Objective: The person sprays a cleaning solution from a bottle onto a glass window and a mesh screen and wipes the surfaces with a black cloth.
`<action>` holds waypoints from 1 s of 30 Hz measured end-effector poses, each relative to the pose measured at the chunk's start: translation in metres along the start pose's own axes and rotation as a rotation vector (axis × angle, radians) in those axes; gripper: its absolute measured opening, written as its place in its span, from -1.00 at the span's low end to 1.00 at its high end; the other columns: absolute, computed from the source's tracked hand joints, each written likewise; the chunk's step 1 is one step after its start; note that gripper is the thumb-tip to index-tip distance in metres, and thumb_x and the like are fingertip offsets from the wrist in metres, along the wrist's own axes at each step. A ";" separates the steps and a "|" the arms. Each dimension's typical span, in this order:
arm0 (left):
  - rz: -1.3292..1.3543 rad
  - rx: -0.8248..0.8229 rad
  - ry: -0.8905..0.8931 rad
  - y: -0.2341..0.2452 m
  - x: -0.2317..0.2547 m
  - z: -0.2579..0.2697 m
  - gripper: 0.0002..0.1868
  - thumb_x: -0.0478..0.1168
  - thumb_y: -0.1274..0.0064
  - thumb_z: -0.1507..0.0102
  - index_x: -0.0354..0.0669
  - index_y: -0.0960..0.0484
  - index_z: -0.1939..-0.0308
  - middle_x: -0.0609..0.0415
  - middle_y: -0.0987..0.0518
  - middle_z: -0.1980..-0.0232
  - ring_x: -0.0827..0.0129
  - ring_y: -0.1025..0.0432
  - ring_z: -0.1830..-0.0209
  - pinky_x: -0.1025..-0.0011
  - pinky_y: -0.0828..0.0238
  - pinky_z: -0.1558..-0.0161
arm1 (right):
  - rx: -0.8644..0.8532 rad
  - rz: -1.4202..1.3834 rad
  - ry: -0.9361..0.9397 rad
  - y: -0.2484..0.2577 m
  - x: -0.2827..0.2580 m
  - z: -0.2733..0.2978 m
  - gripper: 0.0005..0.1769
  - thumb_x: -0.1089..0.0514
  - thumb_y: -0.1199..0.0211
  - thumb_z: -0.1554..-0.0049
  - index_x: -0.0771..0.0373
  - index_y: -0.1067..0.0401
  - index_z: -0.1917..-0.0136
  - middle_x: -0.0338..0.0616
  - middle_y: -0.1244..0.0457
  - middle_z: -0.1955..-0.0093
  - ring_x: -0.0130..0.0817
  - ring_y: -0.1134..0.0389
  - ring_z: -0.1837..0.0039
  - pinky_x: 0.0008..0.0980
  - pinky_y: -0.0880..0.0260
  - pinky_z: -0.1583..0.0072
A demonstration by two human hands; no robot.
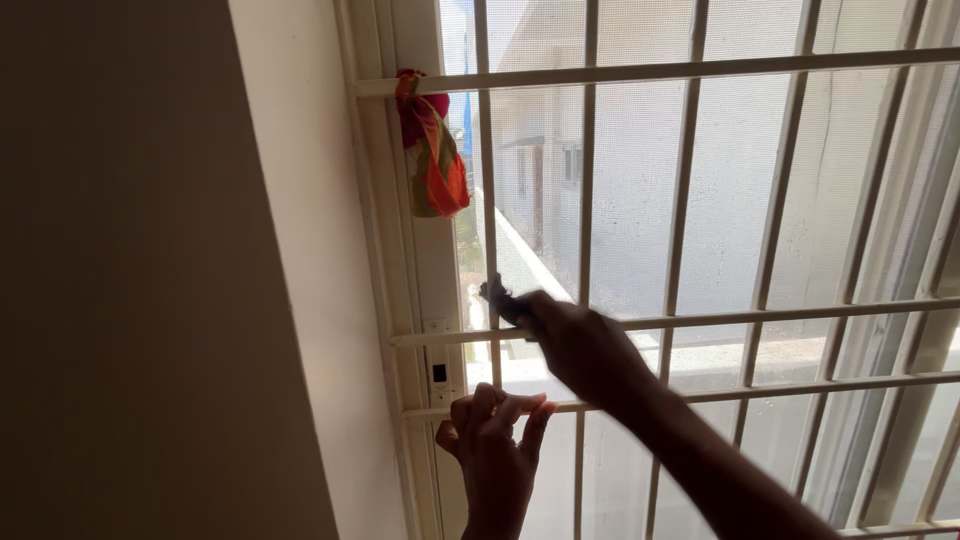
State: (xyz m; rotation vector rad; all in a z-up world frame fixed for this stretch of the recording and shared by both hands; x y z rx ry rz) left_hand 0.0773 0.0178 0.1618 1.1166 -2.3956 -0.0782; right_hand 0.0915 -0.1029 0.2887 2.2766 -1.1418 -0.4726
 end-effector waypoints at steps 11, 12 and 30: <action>0.030 0.034 -0.049 -0.010 -0.011 -0.002 -0.81 0.09 -0.38 -0.07 0.22 -0.74 0.38 0.41 -0.40 0.31 0.44 -0.27 0.08 0.14 0.08 0.01 | 0.570 0.151 0.208 -0.004 -0.031 -0.018 -0.75 0.25 -0.09 -0.29 0.28 -0.29 -0.25 0.22 -0.36 -0.24 0.05 -0.48 -0.17 -0.31 -0.62 0.07; 0.030 0.024 -0.048 -0.010 -0.013 -0.002 -0.80 0.08 -0.38 -0.06 0.21 -0.74 0.37 0.40 -0.40 0.28 0.42 -0.27 0.05 0.14 0.08 0.01 | 0.540 0.094 0.187 -0.011 -0.030 -0.012 -0.76 0.24 -0.10 -0.31 0.27 -0.28 -0.25 0.21 -0.36 -0.24 0.05 -0.48 -0.18 -0.29 -0.63 0.03; 0.047 -0.030 0.023 -0.016 -0.018 -0.002 -0.79 0.05 -0.40 -0.04 0.24 -0.76 0.30 0.37 -0.40 0.28 0.40 -0.28 0.06 0.10 0.02 0.00 | 0.478 -0.475 -0.499 0.007 -0.029 -0.051 -0.71 0.01 -0.05 -0.31 0.23 -0.27 -0.19 -0.11 -0.36 0.25 -0.41 -0.44 0.33 -0.41 -0.47 0.35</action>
Point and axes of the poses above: each hand's wrist, its own z-axis away from the middle knuckle, its own y-axis out of the back of the hand, x = y × z, the point moved 5 cm from there along -z, towards the middle knuckle
